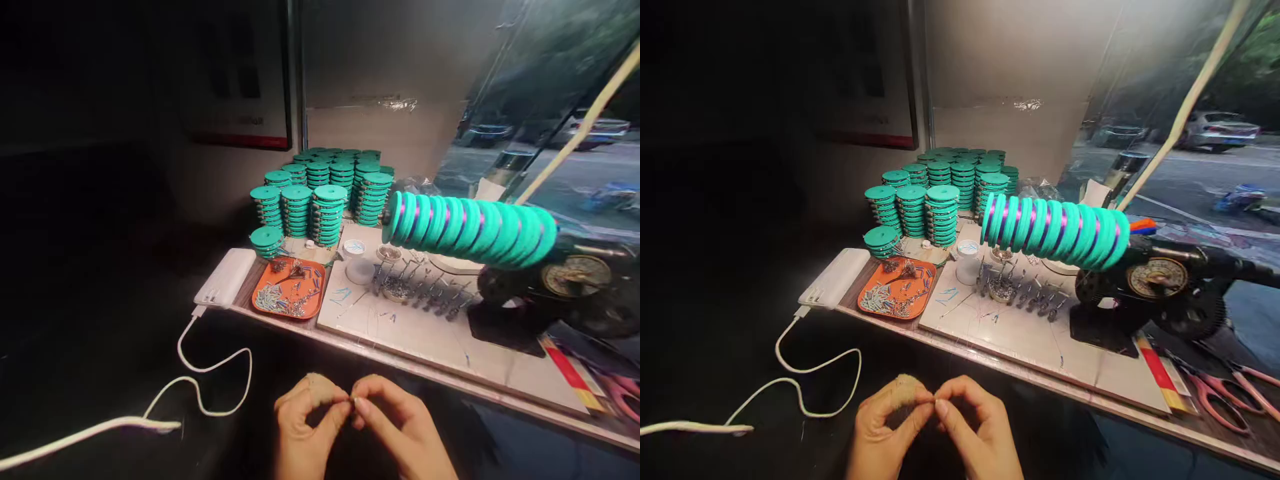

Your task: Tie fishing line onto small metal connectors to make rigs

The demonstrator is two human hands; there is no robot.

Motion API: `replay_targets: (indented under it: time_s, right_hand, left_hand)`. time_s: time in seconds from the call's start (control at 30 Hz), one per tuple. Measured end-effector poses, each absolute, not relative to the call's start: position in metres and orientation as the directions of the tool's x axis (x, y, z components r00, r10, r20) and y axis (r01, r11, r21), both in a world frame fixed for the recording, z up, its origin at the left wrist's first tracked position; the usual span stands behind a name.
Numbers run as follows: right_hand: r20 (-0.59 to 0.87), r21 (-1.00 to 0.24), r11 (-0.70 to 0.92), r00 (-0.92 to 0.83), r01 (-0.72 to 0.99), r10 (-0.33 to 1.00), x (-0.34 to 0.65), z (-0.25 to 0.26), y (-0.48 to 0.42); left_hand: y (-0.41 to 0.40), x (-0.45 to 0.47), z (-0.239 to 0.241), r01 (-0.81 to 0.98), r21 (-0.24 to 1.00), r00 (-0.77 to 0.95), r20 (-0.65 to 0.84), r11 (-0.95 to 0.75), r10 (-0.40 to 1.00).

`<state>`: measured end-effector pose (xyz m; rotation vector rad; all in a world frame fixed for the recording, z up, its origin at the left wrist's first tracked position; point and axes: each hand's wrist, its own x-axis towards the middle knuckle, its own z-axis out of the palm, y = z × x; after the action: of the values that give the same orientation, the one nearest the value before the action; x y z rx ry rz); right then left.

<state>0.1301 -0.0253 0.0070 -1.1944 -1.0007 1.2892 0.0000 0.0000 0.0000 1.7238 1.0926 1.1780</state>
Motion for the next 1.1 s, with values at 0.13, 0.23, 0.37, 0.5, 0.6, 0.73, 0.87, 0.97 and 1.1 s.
replay_targets:
  time_s: [0.13,0.23,0.37,0.5,0.6,0.73,0.87,0.97,1.1]
  right_hand:
    - [-0.108,-0.977,-0.091,0.077,-0.19,0.991,0.127,0.007,-0.025]
    - [-0.123,-0.969,-0.098,0.099,-0.227,0.988,0.125,0.007,-0.025]
    - [-0.137,-0.963,-0.109,0.098,-0.247,0.986,0.124,0.008,-0.026]
    - [-0.138,-0.964,-0.114,0.087,-0.24,0.987,0.125,0.008,-0.026]
    - [-0.131,-0.968,-0.108,0.089,-0.227,0.987,0.125,0.008,-0.027]
    - [-0.062,-0.992,-0.05,0.106,-0.117,0.992,0.124,0.008,-0.028]
    - [0.01,-1.0,0.009,0.126,0.006,0.992,0.125,0.01,-0.029]
    - [0.027,-0.999,0.023,0.131,0.03,0.991,0.125,0.009,-0.03]
    - [0.038,-0.999,0.034,0.123,0.035,0.992,0.125,0.006,-0.03]
  left_hand:
    - [-0.002,-0.001,-0.001,0.223,0.897,0.202,0.34,-0.382,0.918]
    - [-0.002,-0.002,-0.002,0.224,0.887,0.196,0.364,-0.403,0.91]
    - [-0.002,-0.002,-0.003,0.217,0.88,0.169,0.394,-0.424,0.904]
    - [-0.003,-0.002,-0.004,0.223,0.867,0.18,0.412,-0.445,0.893]
    - [-0.003,-0.002,-0.003,0.243,0.845,0.189,0.44,-0.476,0.878]
    - [-0.001,-0.002,0.002,0.3,0.751,0.212,0.549,-0.589,0.808]
    - [0.001,-0.003,0.008,0.354,0.64,0.259,0.634,-0.682,0.729]
    - [0.0,-0.003,0.01,0.361,0.627,0.277,0.635,-0.69,0.721]
    - [-0.001,-0.003,0.011,0.351,0.621,0.281,0.644,-0.701,0.711]
